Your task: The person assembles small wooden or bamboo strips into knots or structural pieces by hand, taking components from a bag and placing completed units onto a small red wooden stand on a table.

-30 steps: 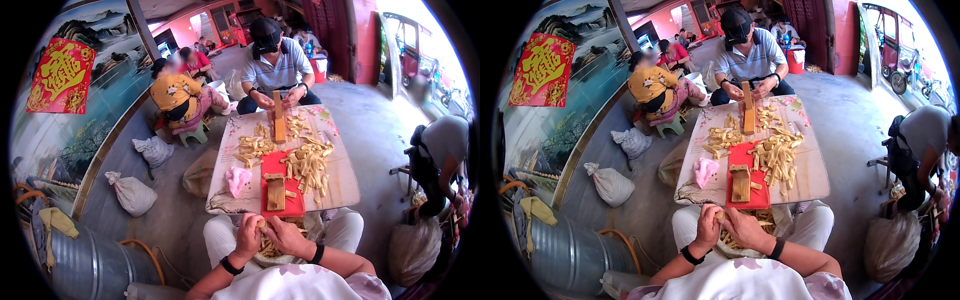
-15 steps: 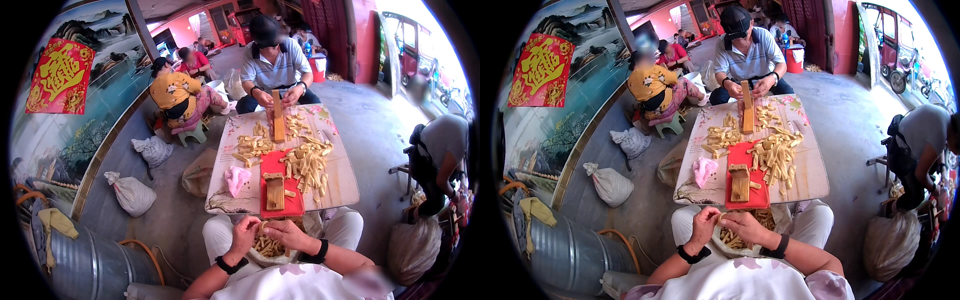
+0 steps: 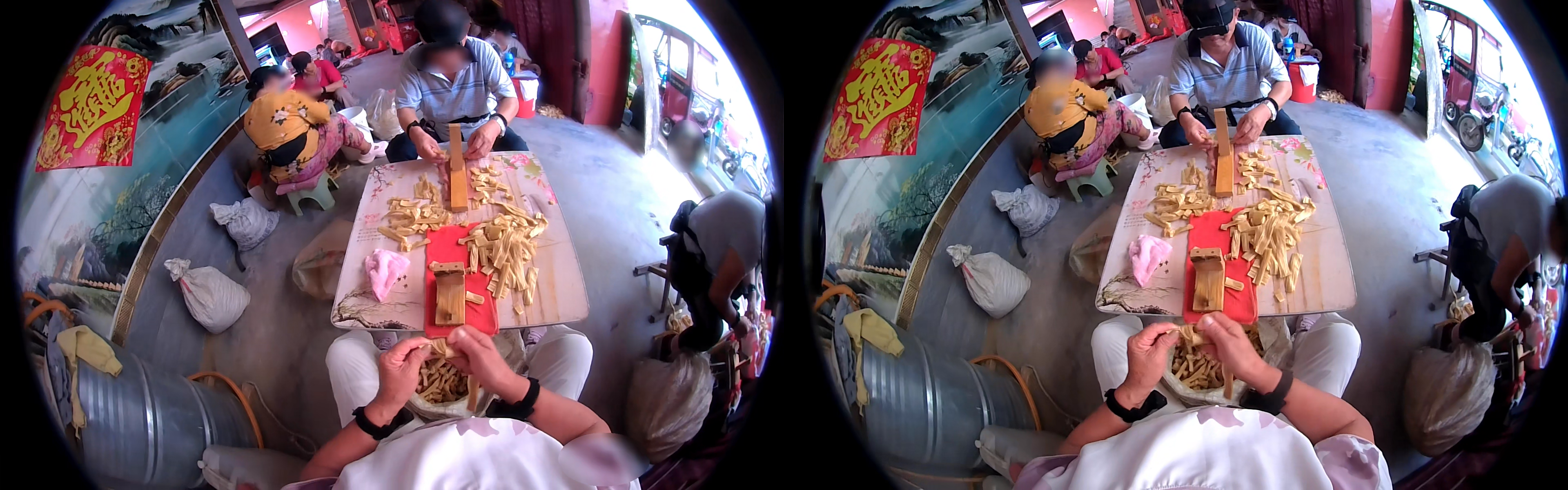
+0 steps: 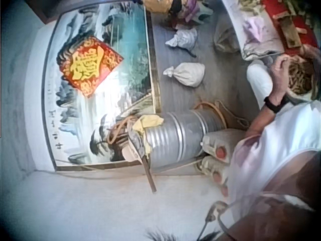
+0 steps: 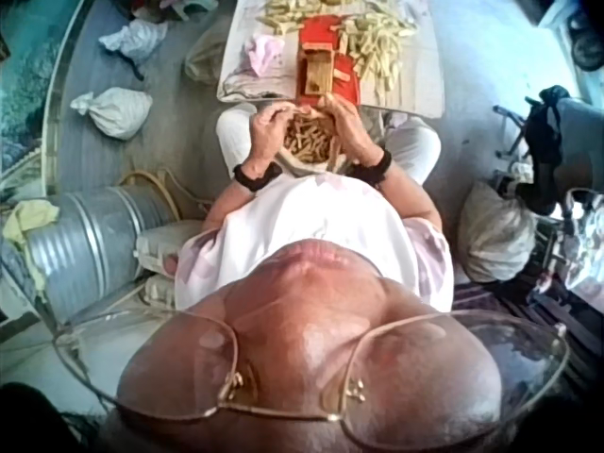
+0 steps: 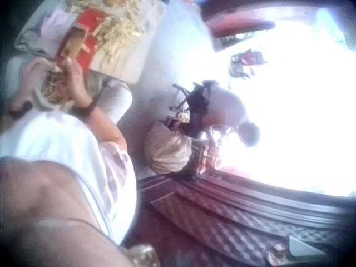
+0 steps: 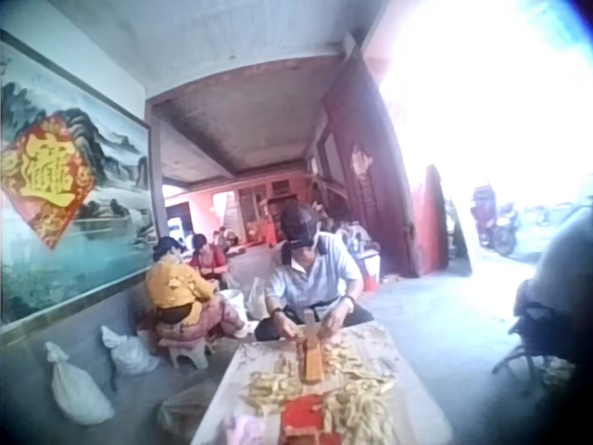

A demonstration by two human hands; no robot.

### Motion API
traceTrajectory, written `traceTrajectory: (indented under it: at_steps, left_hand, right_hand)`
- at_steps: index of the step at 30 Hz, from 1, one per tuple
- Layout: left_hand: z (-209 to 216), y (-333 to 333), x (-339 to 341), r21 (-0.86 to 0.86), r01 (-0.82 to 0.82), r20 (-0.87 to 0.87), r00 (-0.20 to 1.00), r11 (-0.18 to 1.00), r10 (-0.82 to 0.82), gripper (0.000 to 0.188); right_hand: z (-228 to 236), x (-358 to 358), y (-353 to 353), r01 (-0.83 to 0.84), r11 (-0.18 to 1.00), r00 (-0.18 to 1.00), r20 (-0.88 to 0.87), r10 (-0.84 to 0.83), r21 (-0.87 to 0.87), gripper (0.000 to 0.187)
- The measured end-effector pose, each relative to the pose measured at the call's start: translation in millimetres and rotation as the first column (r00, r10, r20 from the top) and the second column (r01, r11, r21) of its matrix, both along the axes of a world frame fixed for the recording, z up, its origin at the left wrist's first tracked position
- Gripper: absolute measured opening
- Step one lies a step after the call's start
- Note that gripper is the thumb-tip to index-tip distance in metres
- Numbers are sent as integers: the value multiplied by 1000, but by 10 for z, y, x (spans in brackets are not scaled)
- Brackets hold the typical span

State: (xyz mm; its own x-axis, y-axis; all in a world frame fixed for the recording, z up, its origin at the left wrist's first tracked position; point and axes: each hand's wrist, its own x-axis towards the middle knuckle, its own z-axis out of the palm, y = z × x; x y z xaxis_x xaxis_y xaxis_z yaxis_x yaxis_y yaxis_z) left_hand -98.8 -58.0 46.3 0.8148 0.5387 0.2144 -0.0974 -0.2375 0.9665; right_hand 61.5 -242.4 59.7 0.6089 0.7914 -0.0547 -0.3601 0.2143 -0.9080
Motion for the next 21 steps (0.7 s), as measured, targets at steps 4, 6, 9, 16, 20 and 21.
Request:
traceTrajectory:
  at_steps: [4, 6, 9, 16, 20, 21]
  left_hand:
    - [88, 129, -37, -61, 7, -20, 1000, 998, -8, 13]
    - [44, 301, -4, 194, 11, 30, 999, 981, -17, 20]
    - [181, 227, 56, 609, 16, 54, 997, 793, -62, 47]
    - [5, 55, -60, 705, 333, -305, 940, 626, -155, 49]
    - [-199, 294, -45, 848, 249, -206, 968, 468, -142, 43]
    - [-231, 354, -37, 888, 220, -179, 974, 403, -139, 41]
  right_hand:
    - [57, 113, -169, -31, 999, 985, -170, 29, -9, 25]
    - [89, 90, -119, -50, 999, 998, -44, 49, -22, 19]
    - [-75, 85, -100, -60, 997, 989, 130, 65, -39, 14]
    - [-308, -145, -18, -93, 972, 925, 343, 164, -215, 26]
    - [-266, -238, -60, -7, 942, 822, 534, 196, -336, 38]
    - [-246, -280, -71, 9, 946, 787, 586, 193, -324, 37]
